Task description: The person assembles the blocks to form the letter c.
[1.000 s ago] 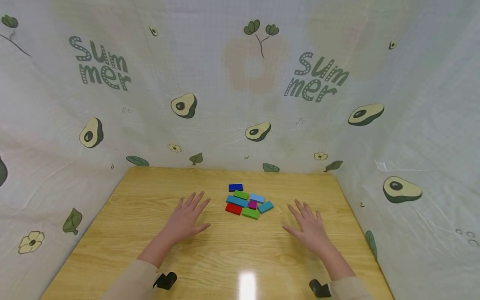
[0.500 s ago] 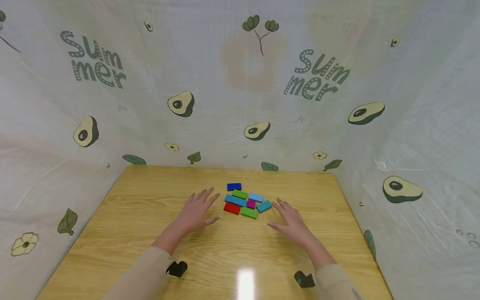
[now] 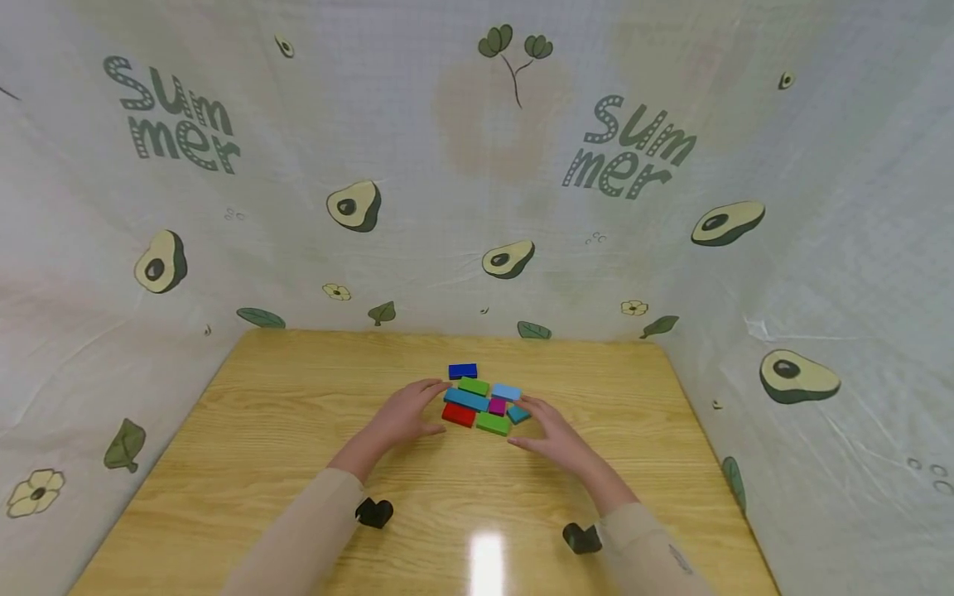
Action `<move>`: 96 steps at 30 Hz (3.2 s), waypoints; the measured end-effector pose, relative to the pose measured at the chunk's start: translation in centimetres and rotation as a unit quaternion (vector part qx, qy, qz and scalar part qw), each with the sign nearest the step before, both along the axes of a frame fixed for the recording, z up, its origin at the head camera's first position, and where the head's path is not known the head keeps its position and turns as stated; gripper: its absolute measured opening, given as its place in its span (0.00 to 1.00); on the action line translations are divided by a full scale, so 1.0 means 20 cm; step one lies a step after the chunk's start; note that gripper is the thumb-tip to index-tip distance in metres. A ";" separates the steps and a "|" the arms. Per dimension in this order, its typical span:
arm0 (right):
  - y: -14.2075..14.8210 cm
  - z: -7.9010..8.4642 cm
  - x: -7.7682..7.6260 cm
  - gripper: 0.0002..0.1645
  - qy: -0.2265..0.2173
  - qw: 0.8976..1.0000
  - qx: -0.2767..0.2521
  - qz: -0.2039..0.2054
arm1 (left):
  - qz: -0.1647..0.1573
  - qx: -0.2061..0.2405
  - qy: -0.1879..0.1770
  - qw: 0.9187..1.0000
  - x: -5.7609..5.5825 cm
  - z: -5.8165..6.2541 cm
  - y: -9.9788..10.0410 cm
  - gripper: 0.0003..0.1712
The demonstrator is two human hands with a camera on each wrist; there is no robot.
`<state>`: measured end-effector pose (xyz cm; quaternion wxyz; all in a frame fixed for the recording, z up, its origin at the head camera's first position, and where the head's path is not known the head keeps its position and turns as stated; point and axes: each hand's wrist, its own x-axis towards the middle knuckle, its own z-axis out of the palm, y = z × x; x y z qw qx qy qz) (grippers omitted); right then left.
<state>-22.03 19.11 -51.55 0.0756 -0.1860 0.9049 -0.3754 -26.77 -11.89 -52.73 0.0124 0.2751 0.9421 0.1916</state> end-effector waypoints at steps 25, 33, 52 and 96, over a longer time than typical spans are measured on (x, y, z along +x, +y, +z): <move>-0.07 -0.07 -0.10 0.36 -0.030 0.999 0.029 0.022 | -0.025 -0.027 -0.048 0.998 -0.26 -0.07 0.14 0.21; -0.08 -0.07 -0.11 0.37 -0.029 0.999 0.029 0.022 | -0.013 -0.003 -0.123 0.992 -0.30 -0.08 0.15 0.19; -0.08 -0.12 -0.13 0.36 -0.031 0.999 0.016 0.026 | -0.030 -0.001 -0.144 0.989 -0.30 -0.11 0.13 0.19; -0.13 -0.16 -0.14 0.34 -0.023 1.000 0.012 0.006 | -0.101 -0.101 -0.062 0.988 -0.28 -0.13 0.20 0.19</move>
